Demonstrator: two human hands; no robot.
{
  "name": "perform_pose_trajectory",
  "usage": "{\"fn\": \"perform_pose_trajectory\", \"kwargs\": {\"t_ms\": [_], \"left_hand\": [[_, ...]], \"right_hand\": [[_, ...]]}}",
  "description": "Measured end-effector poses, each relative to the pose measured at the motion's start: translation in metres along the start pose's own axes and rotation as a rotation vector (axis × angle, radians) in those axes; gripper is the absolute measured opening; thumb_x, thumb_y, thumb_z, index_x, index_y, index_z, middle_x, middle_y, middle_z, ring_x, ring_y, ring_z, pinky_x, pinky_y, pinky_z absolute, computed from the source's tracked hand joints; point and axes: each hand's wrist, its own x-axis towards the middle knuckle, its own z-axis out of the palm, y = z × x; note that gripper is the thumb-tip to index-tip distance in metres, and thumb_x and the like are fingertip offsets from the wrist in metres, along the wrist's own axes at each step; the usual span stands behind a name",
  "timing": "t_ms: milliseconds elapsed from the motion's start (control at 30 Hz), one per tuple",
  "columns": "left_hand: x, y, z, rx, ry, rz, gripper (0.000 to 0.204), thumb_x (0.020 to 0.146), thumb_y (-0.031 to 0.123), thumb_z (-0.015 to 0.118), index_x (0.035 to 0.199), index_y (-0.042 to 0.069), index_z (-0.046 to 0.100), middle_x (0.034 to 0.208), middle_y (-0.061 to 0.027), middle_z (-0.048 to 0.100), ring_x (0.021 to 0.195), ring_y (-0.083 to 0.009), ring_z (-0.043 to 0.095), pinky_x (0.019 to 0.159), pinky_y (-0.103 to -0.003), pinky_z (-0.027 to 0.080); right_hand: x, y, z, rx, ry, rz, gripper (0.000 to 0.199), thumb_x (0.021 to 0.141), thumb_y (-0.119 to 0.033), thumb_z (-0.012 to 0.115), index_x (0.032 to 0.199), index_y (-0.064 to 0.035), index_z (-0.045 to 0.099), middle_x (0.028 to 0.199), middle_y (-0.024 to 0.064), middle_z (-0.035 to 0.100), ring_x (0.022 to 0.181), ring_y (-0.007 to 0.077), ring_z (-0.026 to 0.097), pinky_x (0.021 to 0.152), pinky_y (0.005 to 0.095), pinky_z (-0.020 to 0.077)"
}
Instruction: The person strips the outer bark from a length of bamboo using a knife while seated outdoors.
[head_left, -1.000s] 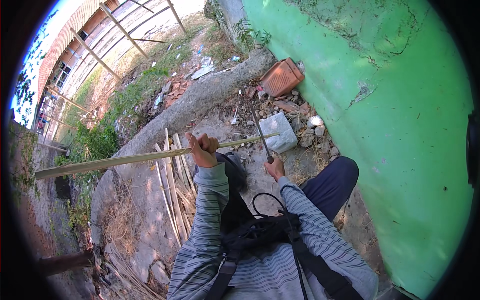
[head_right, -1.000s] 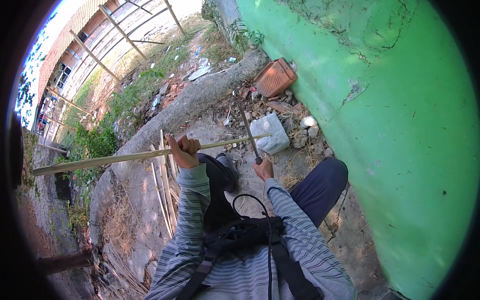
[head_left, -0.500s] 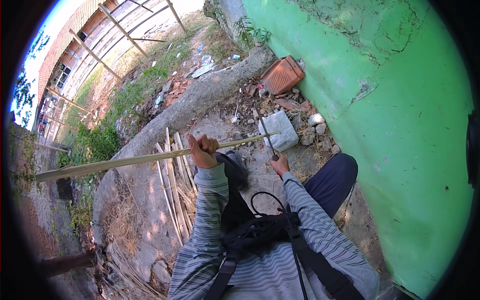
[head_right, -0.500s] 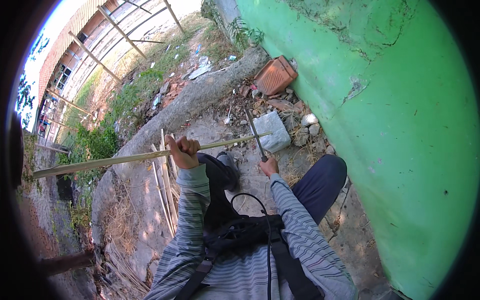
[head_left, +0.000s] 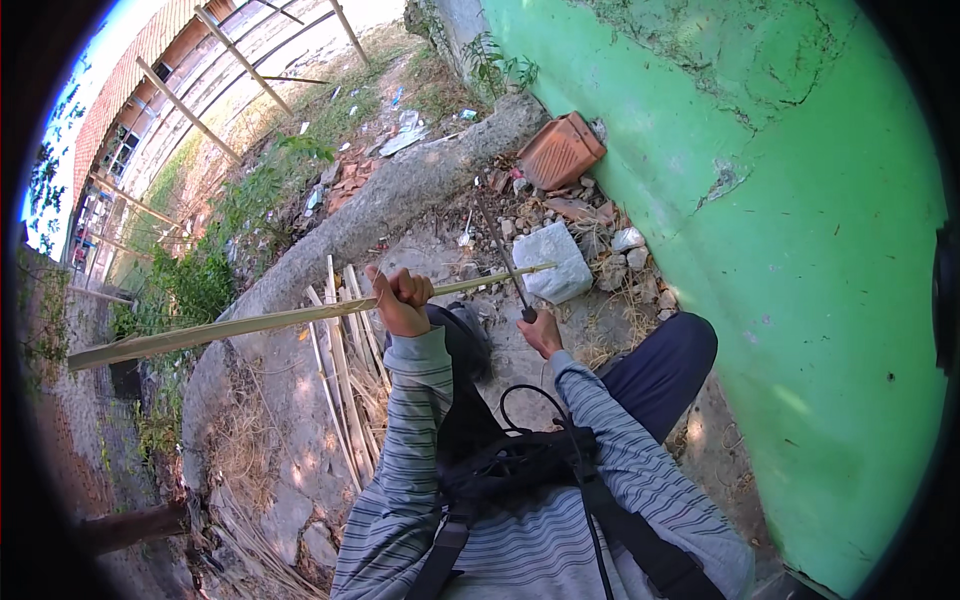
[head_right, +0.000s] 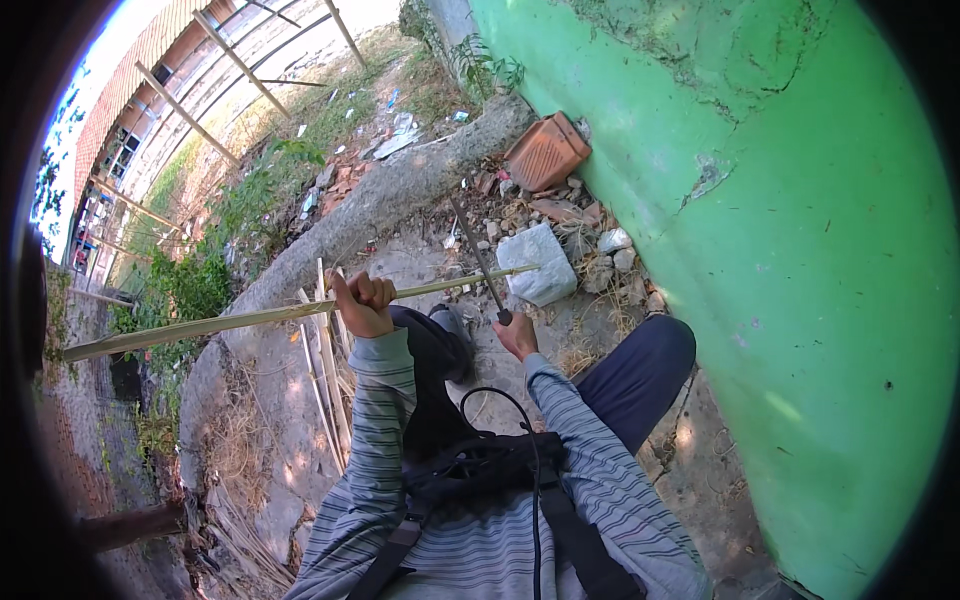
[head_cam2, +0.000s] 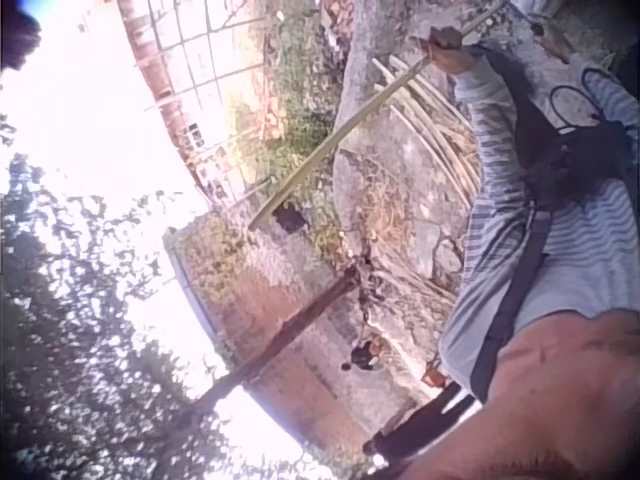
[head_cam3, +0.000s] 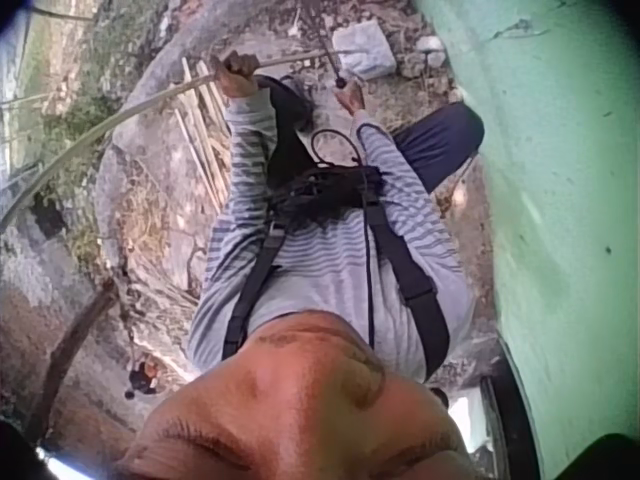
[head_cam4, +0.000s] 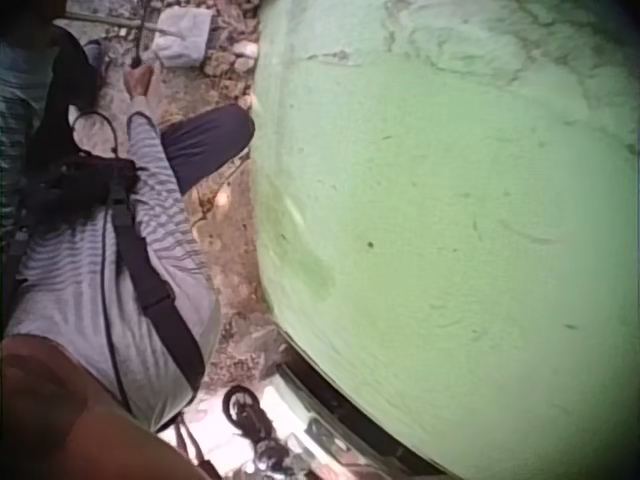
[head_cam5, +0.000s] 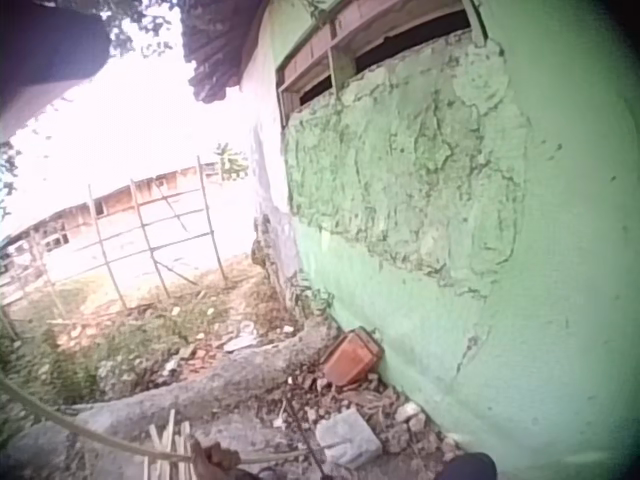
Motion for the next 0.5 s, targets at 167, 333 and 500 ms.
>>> {"fn": "perform_pose_trajectory", "kwargs": {"t_ms": [167, 333, 500], "left_hand": [[-0.001, 0.002, -0.004, 0.002, -0.066, 0.026, 0.066, 0.103, 0.059, 0.028, 0.054, 0.015, 0.023, 0.049, 0.0037, 0.015, 0.041, -0.0107, 0.013, 0.043, -0.032, 0.013], [0.0, -0.001, -0.001, -0.025, -0.077, 0.033, 0.066, 0.103, 0.059, 0.028, 0.054, 0.015, 0.022, 0.048, 0.0039, 0.014, 0.041, -0.0107, 0.012, 0.043, -0.032, 0.013], [0.002, 0.0, 0.005, -0.037, -0.042, 0.008, 0.067, 0.102, 0.06, 0.029, 0.053, 0.014, 0.023, 0.048, 0.0035, 0.014, 0.041, -0.0107, 0.012, 0.043, -0.032, 0.013]], "right_hand": [[-0.001, -0.02, -0.002, -0.07, -0.009, -0.162, 0.031, 0.074, -0.027, 0.074, 0.08, 0.0027, 0.066, 0.074, 0.0209, 0.067, 0.071, 0.0342, 0.068, 0.065, 0.041, 0.0505], [0.011, 0.05, -0.003, -0.05, 0.195, 0.157, 0.033, 0.073, -0.03, 0.07, 0.074, 0.0036, 0.067, 0.072, 0.0217, 0.068, 0.067, 0.0344, 0.069, 0.065, 0.0449, 0.0522], [0.026, 0.073, 0.0, 0.311, -0.118, 0.378, 0.023, 0.077, -0.021, 0.068, 0.07, 0.001, 0.064, 0.061, 0.0107, 0.062, 0.048, 0.021, 0.059, 0.047, 0.0369, 0.046]]}}
